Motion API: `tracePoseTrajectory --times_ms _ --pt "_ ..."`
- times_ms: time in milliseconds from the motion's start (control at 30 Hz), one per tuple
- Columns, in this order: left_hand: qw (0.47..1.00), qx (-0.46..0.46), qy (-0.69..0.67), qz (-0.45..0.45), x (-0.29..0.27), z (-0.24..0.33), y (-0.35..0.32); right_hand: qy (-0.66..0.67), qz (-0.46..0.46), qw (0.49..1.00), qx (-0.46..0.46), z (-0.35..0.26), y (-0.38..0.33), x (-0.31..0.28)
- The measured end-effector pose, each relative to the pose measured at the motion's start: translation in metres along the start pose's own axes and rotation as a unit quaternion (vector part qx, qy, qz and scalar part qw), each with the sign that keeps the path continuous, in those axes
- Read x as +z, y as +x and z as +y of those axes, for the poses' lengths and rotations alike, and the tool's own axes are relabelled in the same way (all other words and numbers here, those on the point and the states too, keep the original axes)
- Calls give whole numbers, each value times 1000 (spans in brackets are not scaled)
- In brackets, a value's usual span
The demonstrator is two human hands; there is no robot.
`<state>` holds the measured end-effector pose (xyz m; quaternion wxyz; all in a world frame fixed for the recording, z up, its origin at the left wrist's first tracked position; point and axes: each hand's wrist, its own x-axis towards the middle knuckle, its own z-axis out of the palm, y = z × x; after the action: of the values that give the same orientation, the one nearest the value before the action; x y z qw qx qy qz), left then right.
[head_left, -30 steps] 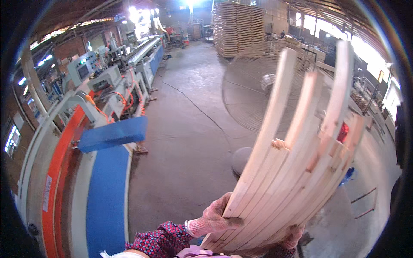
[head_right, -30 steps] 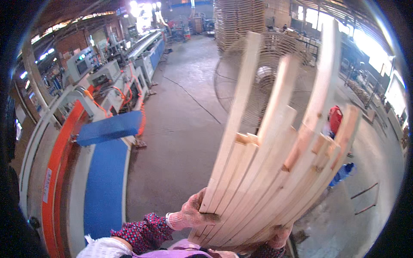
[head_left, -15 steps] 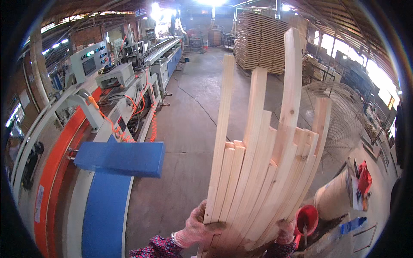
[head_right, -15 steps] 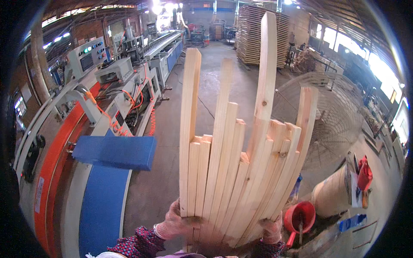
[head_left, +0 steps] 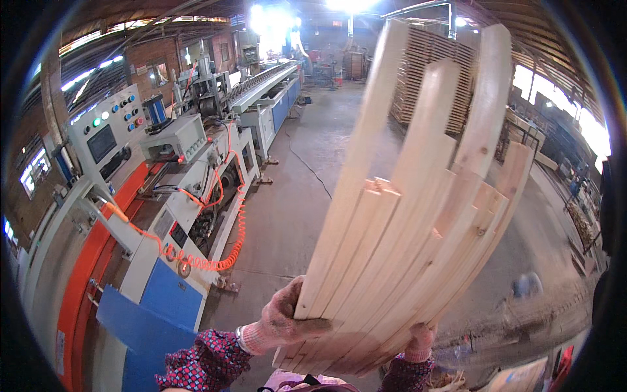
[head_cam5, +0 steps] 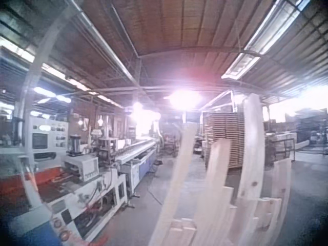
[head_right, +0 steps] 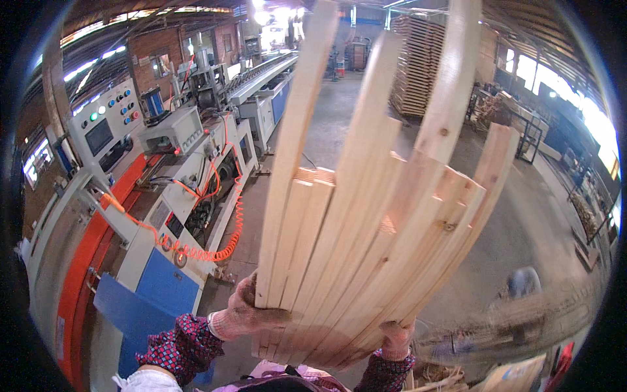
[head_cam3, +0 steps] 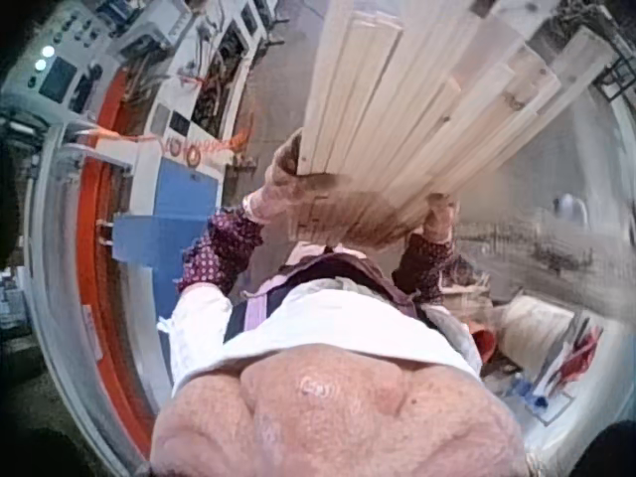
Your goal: The person picks up wooden slats from the floor by hand, aligns and stacks them into a bundle, carries the bundle across a factory floor, and sets the stack down on a work table.
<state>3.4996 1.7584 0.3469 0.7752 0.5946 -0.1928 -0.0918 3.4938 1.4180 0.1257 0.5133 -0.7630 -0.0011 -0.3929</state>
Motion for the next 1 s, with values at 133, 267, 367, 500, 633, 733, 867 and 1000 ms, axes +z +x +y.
tracePoseTrajectory --times_ms 133,267,367,500,633,733,867,1000 --pt "999 -4 14 -31 -47 -18 108 235 -49 963 123 13 83 61" --pt "996 40 -13 -77 -87 -46 229 328 0 935 132 56 159 95" --pt "994 -3 -2 -109 -105 -45 316 313 76 934 154 94 199 113" --pt "985 -53 -64 -154 -131 -64 426 220 60 962 149 83 293 152" --pt "987 -55 -77 -130 -166 -90 521 274 37 935 220 122 381 218" --pt "990 -52 -79 -102 -193 -107 604 241 58 945 214 186 449 278" --pt "997 -19 13 -70 -231 -110 722 323 25 920 219 249 576 362" --pt "999 23 -8 -26 -267 -106 835 200 -78 960 181 330 673 418"
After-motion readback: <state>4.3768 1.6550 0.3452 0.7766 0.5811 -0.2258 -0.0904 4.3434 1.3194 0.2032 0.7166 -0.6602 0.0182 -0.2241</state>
